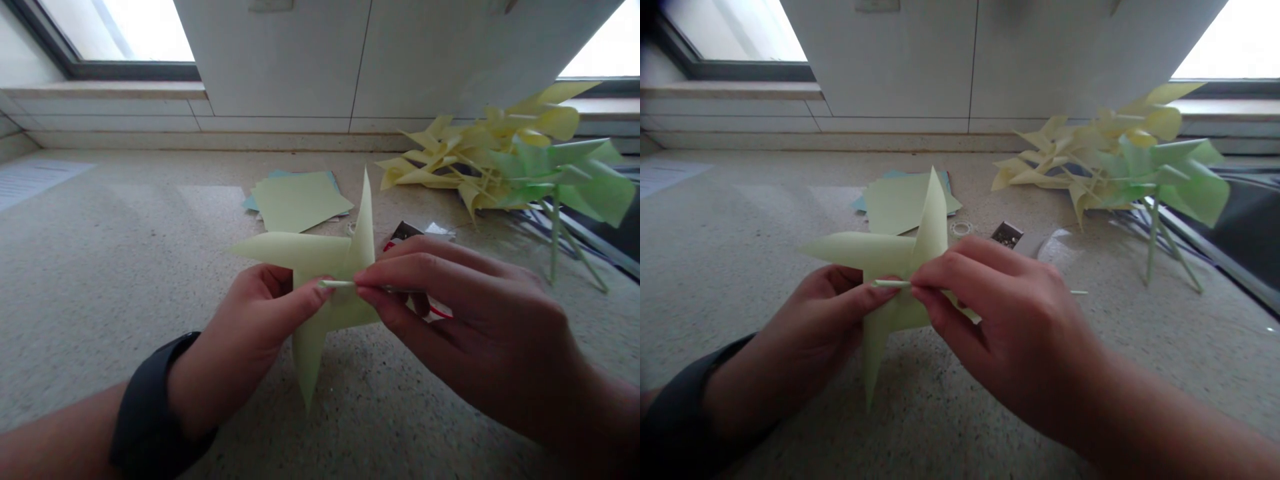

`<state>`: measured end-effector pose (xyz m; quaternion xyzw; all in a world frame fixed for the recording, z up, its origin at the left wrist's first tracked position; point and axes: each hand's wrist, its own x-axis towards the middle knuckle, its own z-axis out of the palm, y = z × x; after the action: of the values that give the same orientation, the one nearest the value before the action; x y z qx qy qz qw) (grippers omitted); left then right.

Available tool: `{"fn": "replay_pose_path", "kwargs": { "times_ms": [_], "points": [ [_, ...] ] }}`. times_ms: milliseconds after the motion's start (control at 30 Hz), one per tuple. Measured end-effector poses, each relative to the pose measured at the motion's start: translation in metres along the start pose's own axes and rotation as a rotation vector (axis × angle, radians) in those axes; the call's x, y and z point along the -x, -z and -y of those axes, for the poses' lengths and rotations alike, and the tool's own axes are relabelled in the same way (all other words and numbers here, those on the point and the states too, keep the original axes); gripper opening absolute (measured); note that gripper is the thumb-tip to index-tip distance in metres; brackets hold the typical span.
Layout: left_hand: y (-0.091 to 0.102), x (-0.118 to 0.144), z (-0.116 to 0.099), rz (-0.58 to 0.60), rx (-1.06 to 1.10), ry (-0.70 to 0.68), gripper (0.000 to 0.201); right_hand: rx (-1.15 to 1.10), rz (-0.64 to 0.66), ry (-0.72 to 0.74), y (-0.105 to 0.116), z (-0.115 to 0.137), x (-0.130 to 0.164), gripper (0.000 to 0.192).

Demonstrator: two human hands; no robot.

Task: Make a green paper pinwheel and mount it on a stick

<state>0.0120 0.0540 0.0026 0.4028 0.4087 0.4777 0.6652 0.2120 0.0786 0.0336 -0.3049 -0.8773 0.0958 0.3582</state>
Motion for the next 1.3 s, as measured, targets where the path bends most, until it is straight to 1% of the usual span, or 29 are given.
{"fn": "replay_pose_path", "kwargs": {
  "times_ms": [233, 333, 433, 700, 967, 1167, 1300],
  "points": [
    [0.0028, -0.0009, 0.0025, 0.024, 0.027, -0.013, 0.025, 0.005, 0.021, 0.011, 0.0, -0.0017, 0.0005, 0.011],
    [0.0038, -0.0019, 0.0036, 0.057, 0.03, -0.047, 0.023, 0.014, 0.02, 0.016, -0.0007, -0.0019, 0.0001, 0.01],
    [0.0051, -0.0023, 0.0043, 0.081, 0.027, -0.05, 0.022, 0.015, 0.016, 0.015, -0.0017, -0.0024, -0.0002, 0.01],
    [0.0077, -0.0018, 0.006, 0.063, 0.022, -0.028, 0.025, -0.009, 0.021, -0.021, -0.0022, -0.0015, -0.0016, 0.01],
    [0.0061, -0.0018, 0.0034, 0.051, 0.01, -0.012, 0.021, 0.007, 0.017, -0.04, -0.0024, -0.0007, -0.0018, 0.011],
    [0.0044, -0.0032, 0.0035, 0.078, 0.022, -0.079, 0.028, 0.006, 0.011, -0.033, -0.0025, -0.001, -0.0015, 0.009],
    [0.0043, -0.0045, 0.0036, 0.094, 0.028, -0.089, 0.029, 0.001, 0.007, -0.034, -0.0028, -0.0011, -0.0016, 0.009]
  ]
}}
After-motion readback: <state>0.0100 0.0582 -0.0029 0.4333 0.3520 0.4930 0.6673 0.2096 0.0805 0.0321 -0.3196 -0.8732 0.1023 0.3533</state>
